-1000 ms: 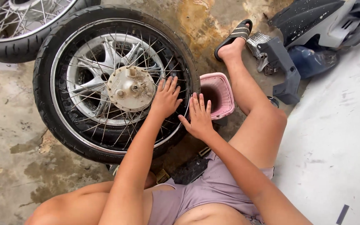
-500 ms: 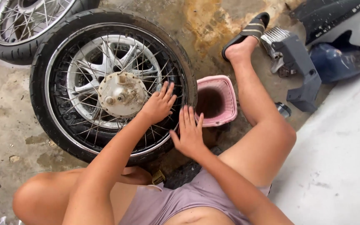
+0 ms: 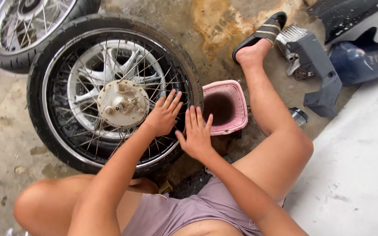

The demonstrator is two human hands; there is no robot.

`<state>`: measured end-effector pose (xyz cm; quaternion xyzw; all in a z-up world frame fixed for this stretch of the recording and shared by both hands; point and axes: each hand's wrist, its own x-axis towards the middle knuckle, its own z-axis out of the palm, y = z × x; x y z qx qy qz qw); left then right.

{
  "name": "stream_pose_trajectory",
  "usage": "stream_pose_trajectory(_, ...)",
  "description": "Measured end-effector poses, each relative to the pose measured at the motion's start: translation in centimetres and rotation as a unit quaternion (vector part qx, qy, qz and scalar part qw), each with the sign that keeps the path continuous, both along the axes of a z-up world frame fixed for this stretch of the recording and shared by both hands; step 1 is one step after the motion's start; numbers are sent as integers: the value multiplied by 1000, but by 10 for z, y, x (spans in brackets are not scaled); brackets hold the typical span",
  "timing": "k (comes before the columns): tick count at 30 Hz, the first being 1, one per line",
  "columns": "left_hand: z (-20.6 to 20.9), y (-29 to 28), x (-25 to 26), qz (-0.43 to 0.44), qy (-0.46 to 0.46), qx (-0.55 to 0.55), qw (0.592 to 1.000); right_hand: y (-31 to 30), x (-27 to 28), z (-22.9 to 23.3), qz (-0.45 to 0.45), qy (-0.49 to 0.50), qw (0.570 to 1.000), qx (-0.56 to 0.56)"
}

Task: Scrubbing the spokes and rim of a motorcycle wheel using a small abrasive pad and water

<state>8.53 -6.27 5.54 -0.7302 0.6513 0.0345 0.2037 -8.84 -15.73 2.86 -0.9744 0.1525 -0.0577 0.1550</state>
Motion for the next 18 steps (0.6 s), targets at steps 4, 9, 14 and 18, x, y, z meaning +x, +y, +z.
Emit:
stream_pose_trajectory(4, -23, 10, -1, -10, 4, -35, 999, 0, -1, 0, -11, -11, 999, -32)
stream_pose_trajectory(9, -53, 10, 12, -42, 30, -140, 989, 36, -33, 5, 4, 47, 999, -10)
stream_pose_trajectory(14, -84, 7, 17, -28, 57, -208, 976, 5, 14, -6, -31, -16, 997, -64)
stream_pose_trajectory(18, -88, 0, 18, -28, 71, -230, 970, 33, -15, 14, -27, 19, 998, -50)
